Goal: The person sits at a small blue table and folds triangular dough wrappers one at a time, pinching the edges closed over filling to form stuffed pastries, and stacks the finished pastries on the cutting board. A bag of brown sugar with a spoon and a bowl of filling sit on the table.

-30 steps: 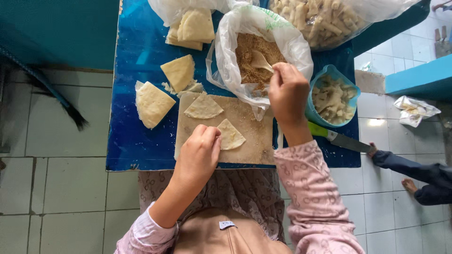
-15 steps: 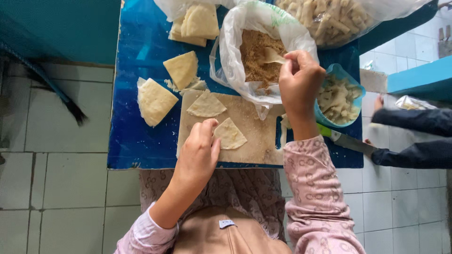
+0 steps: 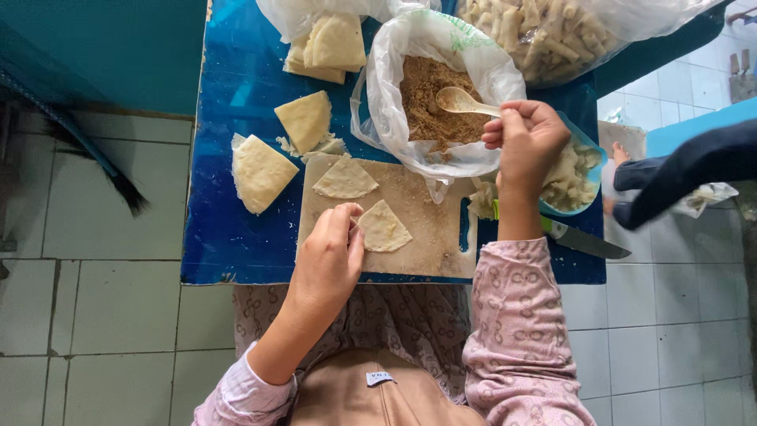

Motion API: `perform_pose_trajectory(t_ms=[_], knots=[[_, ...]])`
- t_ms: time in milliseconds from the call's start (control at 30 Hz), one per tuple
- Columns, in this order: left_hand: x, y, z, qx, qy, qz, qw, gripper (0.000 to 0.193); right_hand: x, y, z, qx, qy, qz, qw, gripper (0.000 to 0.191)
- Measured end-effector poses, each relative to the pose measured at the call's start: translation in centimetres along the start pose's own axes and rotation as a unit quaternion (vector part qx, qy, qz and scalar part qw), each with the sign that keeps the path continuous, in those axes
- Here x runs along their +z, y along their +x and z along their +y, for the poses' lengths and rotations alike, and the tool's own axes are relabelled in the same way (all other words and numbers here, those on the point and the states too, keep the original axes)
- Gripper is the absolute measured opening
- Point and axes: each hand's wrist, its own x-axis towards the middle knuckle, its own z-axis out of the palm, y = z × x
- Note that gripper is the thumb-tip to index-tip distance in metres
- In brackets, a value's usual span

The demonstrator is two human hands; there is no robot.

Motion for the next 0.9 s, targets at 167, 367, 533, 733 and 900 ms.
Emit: perform_pose_trajectory(t_ms=[167,367,533,733,900], knots=[[-0.1,0.0,0.2,-0.034,-0.005,-0.012,0.999,0.026,2.0,0.3,0.8,-0.062,-0.091,-0.019,0.994,0.007],[-0.2,0.3,0.1,-0.014,-0.013,-0.001,1.000,0.025,0.8,0.9,0.4,-0.014,0.000,-0.003,1.000,0.010],[0.0,0.1,-0.1,-0.019,-0.010,-0.002,1.000,0.025,-1.1,-0.5,-0.4,0.036,0.066,0.022,0.997,0.008],[0.1,0.0,-0.2,-0.022,-0.005,0.003,1.000,0.026,-1.7,-2.4,0.0,0.041,0.052,0.013,0.998,0.007],[0.2,0.1,-0.3,-0.018,-0.003,0.004,1.000,0.025,-1.5,-2.4,0.5,-0.005,-0.004,0.009,1.000,0.006]])
